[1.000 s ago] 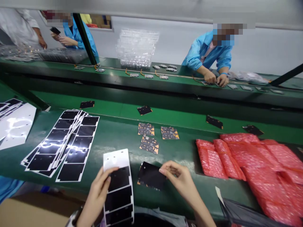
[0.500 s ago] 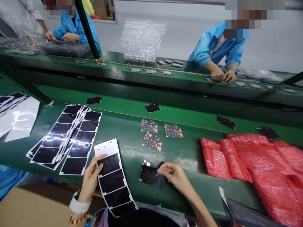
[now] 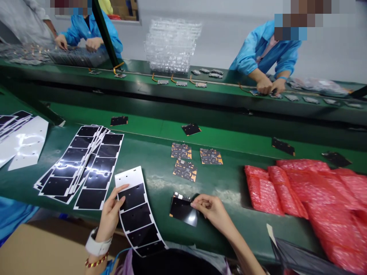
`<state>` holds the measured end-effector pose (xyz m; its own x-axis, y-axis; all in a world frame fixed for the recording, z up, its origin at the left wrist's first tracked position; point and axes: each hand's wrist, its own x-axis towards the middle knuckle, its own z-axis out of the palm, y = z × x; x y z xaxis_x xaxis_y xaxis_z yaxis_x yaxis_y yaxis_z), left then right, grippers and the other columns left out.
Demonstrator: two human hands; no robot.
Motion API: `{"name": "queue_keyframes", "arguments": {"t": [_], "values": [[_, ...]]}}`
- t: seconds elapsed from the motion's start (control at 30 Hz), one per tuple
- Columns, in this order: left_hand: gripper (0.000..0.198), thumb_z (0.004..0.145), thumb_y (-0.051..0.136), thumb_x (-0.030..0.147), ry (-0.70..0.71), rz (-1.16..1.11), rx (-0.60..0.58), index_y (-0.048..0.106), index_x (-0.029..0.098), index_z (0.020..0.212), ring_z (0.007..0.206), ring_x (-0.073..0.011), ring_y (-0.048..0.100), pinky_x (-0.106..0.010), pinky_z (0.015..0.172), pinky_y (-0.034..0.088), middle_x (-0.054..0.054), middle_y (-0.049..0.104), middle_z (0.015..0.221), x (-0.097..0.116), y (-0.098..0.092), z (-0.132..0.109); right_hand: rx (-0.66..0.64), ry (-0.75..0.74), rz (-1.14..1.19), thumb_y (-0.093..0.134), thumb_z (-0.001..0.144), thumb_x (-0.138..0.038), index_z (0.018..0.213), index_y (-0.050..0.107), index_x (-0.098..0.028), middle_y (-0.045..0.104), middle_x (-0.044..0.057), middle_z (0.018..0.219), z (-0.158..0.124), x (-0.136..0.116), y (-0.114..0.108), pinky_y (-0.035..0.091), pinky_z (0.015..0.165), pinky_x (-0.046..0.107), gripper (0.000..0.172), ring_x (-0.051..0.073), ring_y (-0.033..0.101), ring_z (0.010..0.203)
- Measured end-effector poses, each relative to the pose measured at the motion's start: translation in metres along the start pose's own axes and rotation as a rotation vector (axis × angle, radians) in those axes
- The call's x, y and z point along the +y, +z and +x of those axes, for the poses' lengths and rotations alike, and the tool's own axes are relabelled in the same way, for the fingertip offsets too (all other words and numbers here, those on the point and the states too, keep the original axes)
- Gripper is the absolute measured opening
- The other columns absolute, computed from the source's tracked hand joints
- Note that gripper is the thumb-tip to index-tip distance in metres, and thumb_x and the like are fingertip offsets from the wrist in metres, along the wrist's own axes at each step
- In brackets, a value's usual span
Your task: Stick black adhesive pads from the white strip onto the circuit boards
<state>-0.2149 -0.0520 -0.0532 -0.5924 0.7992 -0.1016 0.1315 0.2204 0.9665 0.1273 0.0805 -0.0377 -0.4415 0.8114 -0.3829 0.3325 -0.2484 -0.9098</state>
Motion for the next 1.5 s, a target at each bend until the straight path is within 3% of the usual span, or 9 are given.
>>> {"name": "queue_keyframes", "arguments": {"t": [0.37, 0.57, 0.93, 1.1, 1.2, 1.3, 1.37, 1.4, 1.5], "values": [[0.042, 0.084, 0.074, 0.048, 0.01, -0.065, -0.009, 0.074, 0.022, 0.118, 0.127, -0.0328, 0.056, -0.041, 0.106, 0.047, -0.006, 0.067, 0.132, 0.0, 0.001, 0.0, -0.012, 0.018, -0.028, 0.074, 0.077, -0.055, 0.074, 0.071, -0.015, 0.055, -0.002, 0.057, 0.004, 0.01, -0.001, 0.029, 0.048, 0.022, 0.04, 0.009, 0.041, 0.048], [0.038, 0.085, 0.075, 0.047, 0.001, -0.108, -0.02, 0.075, 0.026, 0.117, 0.132, -0.0287, 0.052, -0.034, 0.106, 0.044, -0.002, 0.068, 0.13, -0.003, 0.0, 0.0, -0.018, 0.033, -0.03, 0.073, 0.076, -0.056, 0.075, 0.07, -0.016, 0.056, -0.001, 0.059, 0.005, 0.011, -0.001, 0.029, 0.049, 0.023, 0.04, 0.01, 0.042, 0.048], [0.042, 0.083, 0.074, 0.047, 0.045, -0.033, 0.018, 0.075, 0.022, 0.117, 0.12, -0.0341, 0.061, -0.046, 0.104, 0.051, -0.007, 0.072, 0.117, -0.001, 0.001, 0.001, -0.012, 0.02, -0.042, 0.072, 0.078, -0.056, 0.076, 0.071, -0.015, 0.057, -0.001, 0.06, 0.003, 0.011, 0.0, 0.028, 0.049, 0.022, 0.041, 0.009, 0.041, 0.048], [0.045, 0.088, 0.068, 0.05, 0.099, 0.043, 0.084, 0.071, 0.021, 0.122, 0.123, -0.0333, 0.061, -0.048, 0.11, 0.048, -0.008, 0.069, 0.123, -0.004, 0.005, 0.003, -0.005, 0.017, -0.042, 0.072, 0.078, -0.056, 0.076, 0.071, -0.015, 0.058, 0.0, 0.062, 0.004, 0.013, 0.0, 0.028, 0.049, 0.022, 0.042, 0.009, 0.042, 0.049], [0.048, 0.094, 0.061, 0.049, 0.171, 0.13, 0.188, 0.062, 0.021, 0.133, 0.138, -0.0335, 0.049, -0.051, 0.118, 0.038, -0.012, 0.057, 0.141, 0.008, 0.011, -0.001, -0.002, 0.014, -0.042, 0.073, 0.077, -0.055, 0.076, 0.071, -0.015, 0.057, -0.001, 0.061, 0.004, 0.013, 0.0, 0.028, 0.049, 0.022, 0.041, 0.009, 0.042, 0.049], [0.05, 0.095, 0.064, 0.039, 0.288, 0.278, 0.308, 0.054, 0.024, 0.142, 0.156, -0.0317, 0.017, -0.05, 0.127, 0.017, -0.011, 0.024, 0.166, 0.034, 0.021, -0.017, -0.006, 0.018, -0.029, 0.074, 0.077, -0.054, 0.076, 0.07, -0.015, 0.057, -0.001, 0.061, 0.004, 0.011, 0.0, 0.029, 0.049, 0.023, 0.039, 0.009, 0.043, 0.049], [0.053, 0.096, 0.065, 0.03, 0.437, 0.405, 0.218, 0.05, 0.028, 0.146, 0.157, -0.0293, 0.014, -0.048, 0.128, 0.013, -0.007, 0.019, 0.169, 0.05, 0.034, -0.03, -0.008, 0.011, -0.022, 0.074, 0.077, -0.053, 0.076, 0.071, -0.015, 0.059, 0.0, 0.061, 0.003, 0.01, 0.0, 0.031, 0.05, 0.023, 0.037, 0.01, 0.044, 0.049], [0.055, 0.097, 0.062, 0.026, 0.505, 0.456, 0.065, 0.045, 0.03, 0.15, 0.157, -0.0278, 0.017, -0.048, 0.128, 0.016, -0.007, 0.024, 0.167, 0.055, 0.043, -0.036, -0.01, 0.004, -0.023, 0.075, 0.077, -0.052, 0.075, 0.071, -0.016, 0.06, 0.0, 0.061, 0.004, 0.01, 0.0, 0.031, 0.05, 0.023, 0.037, 0.01, 0.045, 0.05], [0.079, 0.098, 0.061, 0.024, 0.581, 0.542, -0.54, 0.016, 0.03, 0.162, 0.156, -0.0264, 0.021, -0.05, 0.126, 0.028, -0.011, 0.031, 0.166, 0.056, 0.075, -0.04, -0.018, -0.02, -0.034, 0.075, 0.078, -0.051, 0.074, 0.071, -0.016, 0.063, 0.001, 0.063, 0.005, 0.009, -0.001, 0.032, 0.05, 0.023, 0.035, 0.011, 0.047, 0.051]]}}
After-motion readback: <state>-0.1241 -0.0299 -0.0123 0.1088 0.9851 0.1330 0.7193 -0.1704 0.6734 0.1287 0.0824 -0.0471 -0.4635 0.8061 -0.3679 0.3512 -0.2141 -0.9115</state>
